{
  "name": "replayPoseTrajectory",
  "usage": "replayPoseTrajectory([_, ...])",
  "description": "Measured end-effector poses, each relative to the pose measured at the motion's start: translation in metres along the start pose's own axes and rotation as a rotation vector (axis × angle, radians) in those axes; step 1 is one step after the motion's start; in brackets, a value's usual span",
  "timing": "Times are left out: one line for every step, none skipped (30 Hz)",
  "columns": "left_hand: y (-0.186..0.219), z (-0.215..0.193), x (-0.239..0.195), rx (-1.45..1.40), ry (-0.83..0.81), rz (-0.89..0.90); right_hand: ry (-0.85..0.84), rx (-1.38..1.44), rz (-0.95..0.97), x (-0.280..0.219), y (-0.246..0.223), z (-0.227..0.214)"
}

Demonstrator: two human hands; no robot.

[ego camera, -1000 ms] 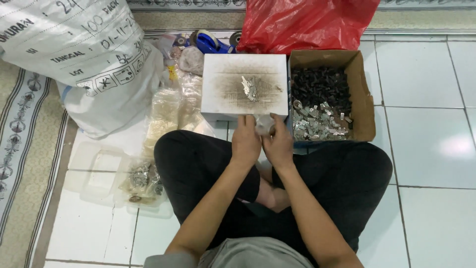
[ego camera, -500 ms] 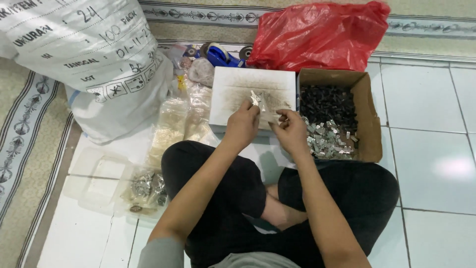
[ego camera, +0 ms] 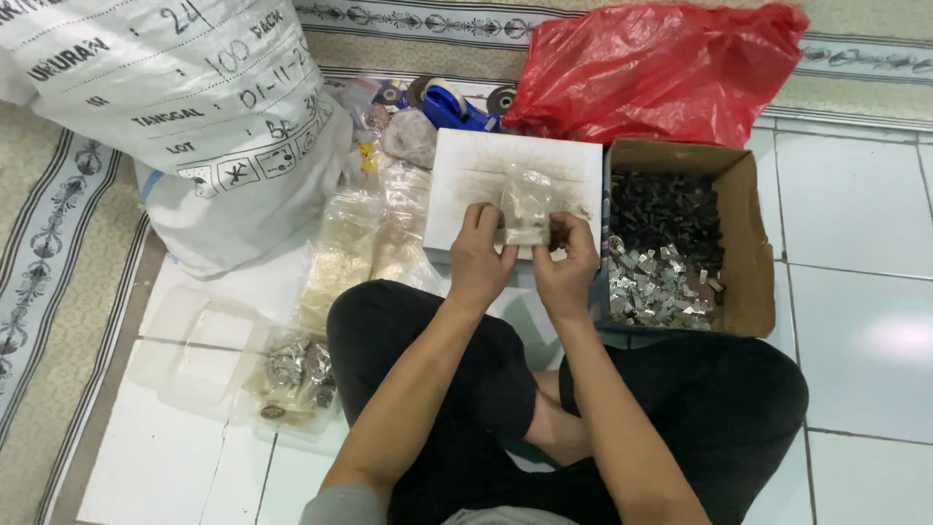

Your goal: Sorting and arranging small metal components from a cardboard box onto a white board.

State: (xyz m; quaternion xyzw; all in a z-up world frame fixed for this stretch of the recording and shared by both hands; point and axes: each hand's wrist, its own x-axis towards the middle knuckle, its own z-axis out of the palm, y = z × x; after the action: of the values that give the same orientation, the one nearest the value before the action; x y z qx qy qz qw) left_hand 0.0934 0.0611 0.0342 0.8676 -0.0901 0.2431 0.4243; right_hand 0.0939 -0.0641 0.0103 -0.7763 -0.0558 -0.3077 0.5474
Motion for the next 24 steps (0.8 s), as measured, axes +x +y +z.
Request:
replayPoseTrajectory([0.002,-0.001,0.0,0.0,-0.001,-0.002,-0.001,0.0,0.002,-0.001,0.0,0.0])
replayPoseTrajectory([0.003,-0.001,0.0,0.049,0.021,-0.016,0.015,-0.018,-0.007,0.0,0.0,0.0])
replayPoseTrajectory([0.005,-0.002,0.001,0.097,0.044,-0.03,0.032,-0.035,-0.015,0.0,-0.001,0.0])
replayPoseTrajectory([0.0,0.002,0.001,0.098,0.044,-0.029,0.032,-0.035,-0.016,0.001,-0.001,0.002])
replayPoseTrajectory([-0.005,0.006,0.0,0.112,0.039,-0.077,0.024,-0.053,-0.023,0.001,-0.001,0.004])
replayPoseTrajectory([-0.01,0.01,-0.001,0.126,0.031,-0.127,0.015,-0.072,-0.026,0.0,-0.001,0.005])
replayPoseTrajectory([-0.006,0.006,0.0,0.126,0.029,-0.129,0.015,-0.074,-0.024,0.0,0.002,0.006])
replayPoseTrajectory([-0.003,0.002,0.003,0.15,0.004,-0.053,0.014,-0.071,-0.003,0.0,0.004,0.007])
replayPoseTrajectory([0.0,-0.003,0.005,0.174,-0.021,0.024,0.014,-0.068,0.018,0.001,0.007,0.008])
replayPoseTrajectory([-0.005,0.001,0.005,0.173,-0.022,0.022,0.013,-0.069,0.018,0.002,0.011,0.008])
replayPoseTrajectory([-0.009,0.004,0.004,0.186,-0.06,0.027,-0.04,-0.056,0.043,0.004,0.014,0.008])
replayPoseTrajectory([-0.014,0.009,0.003,0.196,-0.099,0.032,-0.092,-0.045,0.069,0.005,0.018,0.006])
replayPoseTrajectory([-0.018,0.01,0.006,0.193,-0.101,0.03,-0.092,-0.049,0.07,0.006,0.024,0.004])
replayPoseTrajectory([-0.023,0.011,0.009,0.198,-0.062,-0.058,-0.193,-0.06,0.195,0.008,0.03,0.001])
replayPoseTrajectory([-0.027,0.012,0.012,0.202,-0.024,-0.147,-0.293,-0.071,0.321,0.009,0.035,-0.001])
replayPoseTrajectory([-0.034,0.014,0.016,0.2,-0.022,-0.146,-0.293,-0.072,0.319,0.011,0.059,-0.001])
replayPoseTrajectory([-0.04,0.015,0.021,0.215,-0.005,-0.217,-0.296,-0.253,0.393,0.013,0.083,-0.001])
replayPoseTrajectory([-0.046,0.016,0.024,0.231,0.01,-0.291,-0.299,-0.433,0.468,0.013,0.107,-0.002])
replayPoseTrajectory([-0.049,0.019,0.024,0.23,0.011,-0.292,-0.3,-0.434,0.468,0.018,0.104,0.006])
replayPoseTrajectory([-0.051,0.022,0.025,0.22,-0.027,-0.328,-0.321,-0.532,0.497,0.023,0.102,0.015])
replayPoseTrajectory([-0.053,0.024,0.025,0.21,-0.065,-0.363,-0.342,-0.63,0.525,0.028,0.098,0.024])
replayPoseTrajectory([-0.056,0.027,0.025,0.213,-0.06,-0.359,-0.34,-0.625,0.521,0.033,0.088,0.031])
replayPoseTrajectory([-0.059,0.03,0.024,0.204,-0.102,-0.39,-0.344,-0.677,0.506,0.038,0.076,0.039])
replayPoseTrajectory([-0.063,0.032,0.023,0.195,-0.142,-0.425,-0.352,-0.729,0.49,0.042,0.065,0.047])
